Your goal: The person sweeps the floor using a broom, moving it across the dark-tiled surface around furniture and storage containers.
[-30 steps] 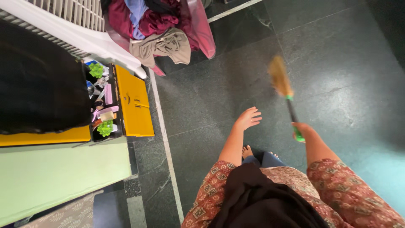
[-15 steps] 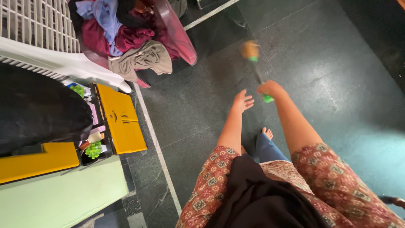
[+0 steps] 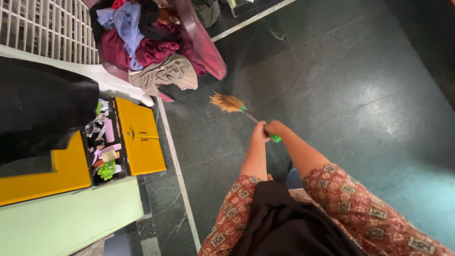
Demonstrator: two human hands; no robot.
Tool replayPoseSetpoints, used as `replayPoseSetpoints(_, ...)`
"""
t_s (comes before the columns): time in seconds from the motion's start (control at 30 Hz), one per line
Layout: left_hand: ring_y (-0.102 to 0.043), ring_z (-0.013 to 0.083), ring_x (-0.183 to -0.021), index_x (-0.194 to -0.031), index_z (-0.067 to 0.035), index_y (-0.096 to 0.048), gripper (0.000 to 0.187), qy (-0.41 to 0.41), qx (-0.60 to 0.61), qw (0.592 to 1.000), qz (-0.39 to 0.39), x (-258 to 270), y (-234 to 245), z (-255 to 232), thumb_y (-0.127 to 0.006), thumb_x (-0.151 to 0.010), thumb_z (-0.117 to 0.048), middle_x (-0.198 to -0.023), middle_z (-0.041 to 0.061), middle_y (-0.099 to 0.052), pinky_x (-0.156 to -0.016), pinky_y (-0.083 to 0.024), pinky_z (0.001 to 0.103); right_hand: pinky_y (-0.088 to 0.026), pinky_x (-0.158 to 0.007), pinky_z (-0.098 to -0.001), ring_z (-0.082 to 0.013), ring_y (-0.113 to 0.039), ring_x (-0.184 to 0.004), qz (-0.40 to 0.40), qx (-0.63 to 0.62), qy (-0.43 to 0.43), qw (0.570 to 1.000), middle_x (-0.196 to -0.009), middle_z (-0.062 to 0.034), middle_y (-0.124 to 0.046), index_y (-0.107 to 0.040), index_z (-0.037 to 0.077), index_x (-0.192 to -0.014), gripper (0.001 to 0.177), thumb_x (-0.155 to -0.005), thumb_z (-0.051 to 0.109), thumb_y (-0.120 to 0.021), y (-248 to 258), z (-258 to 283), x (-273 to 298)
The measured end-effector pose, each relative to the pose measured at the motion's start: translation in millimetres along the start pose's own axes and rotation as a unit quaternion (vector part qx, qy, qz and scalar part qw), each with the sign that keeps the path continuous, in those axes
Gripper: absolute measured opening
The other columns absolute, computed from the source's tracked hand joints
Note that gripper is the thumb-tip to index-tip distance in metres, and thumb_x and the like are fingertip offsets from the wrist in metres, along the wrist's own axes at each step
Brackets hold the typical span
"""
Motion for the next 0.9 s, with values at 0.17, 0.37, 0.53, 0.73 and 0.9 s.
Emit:
replayPoseSetpoints(0.17, -0.061, 0.0324, -0.089, -0.128, -0.001, -0.056, 0.059, 0.067, -0.237, 0.967, -0.067, -25, -21, 65, -0.060, -0.092, -0.047, -0.109, 0.017, -0.063, -0.078, -0.055, 0.054, -0.055, -0.056, -0.0415, -0.0251, -0.068, -0.057, 0.000, -0.182, -0.070, 0.981, -0.071, -0.0139, -0.069, -0.073, 0.005, -0.079, 0.026, -0.084, 0.030, -0.068, 7, -117, -1)
replayPoseSetpoints(0.37, -0.056, 0.0422, -0.126, -0.149, -0.013, -0.040, 0.063, 0.053, -0.322, 0.945, 0.026, -32, -73, 83, -0.058, -0.096, -0.042, -0.143, 0.021, -0.054, -0.096, -0.052, 0.061, -0.047, -0.047, -0.0394, -0.0224, -0.055, -0.049, -0.105, -0.554, -0.230, 0.793, -0.066, -0.0077, -0.055, -0.055, 0.010, -0.081, 0.036, -0.088, 0.038, -0.076, 42, -255, 59)
replayPoseSetpoints(0.53, -0.058, 0.0425, -0.126, -0.151, -0.012, -0.038, 0.065, 0.014, -0.348, 0.937, 0.030, -25, -83, 70, -0.056, -0.095, -0.040, -0.145, 0.022, -0.056, -0.097, -0.052, 0.059, -0.047, -0.044, -0.0346, -0.0187, -0.055, -0.050, -0.266, -0.661, -0.179, 0.678, -0.067, -0.0056, -0.050, -0.051, 0.007, -0.087, 0.026, -0.087, 0.019, -0.074, 98, -244, 120)
replayPoseSetpoints(0.73, -0.064, 0.0414, -0.119, -0.149, -0.011, -0.039, 0.062, -0.016, -0.350, 0.937, -0.009, -5, -61, 51, -0.054, -0.095, -0.037, -0.138, 0.021, -0.062, -0.095, -0.053, 0.058, -0.048, -0.047, -0.0340, -0.0170, -0.054, -0.054, -0.315, -0.727, -0.064, 0.607, -0.072, -0.0052, -0.052, -0.051, 0.003, -0.091, 0.030, -0.085, 0.004, -0.080, 137, -222, 152)
replayPoseSetpoints(0.9, -0.064, 0.0413, -0.119, -0.149, -0.010, -0.039, 0.061, -0.040, -0.323, 0.945, 0.007, 13, -50, 45, -0.054, -0.096, -0.036, -0.137, 0.022, -0.063, -0.094, -0.054, 0.057, -0.053, -0.053, -0.0358, -0.0218, -0.065, -0.060, -0.284, -0.531, -0.025, 0.798, -0.077, -0.0132, -0.066, -0.065, -0.006, -0.092, 0.015, -0.086, 0.006, -0.071, 113, -176, 145)
Point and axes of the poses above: each hand's wrist, its own x-axis away from the middle knuckle, its own y-axis out of the back of the hand, z = x × y, the point moved 7 cm from there along -x, towards the middle knuckle
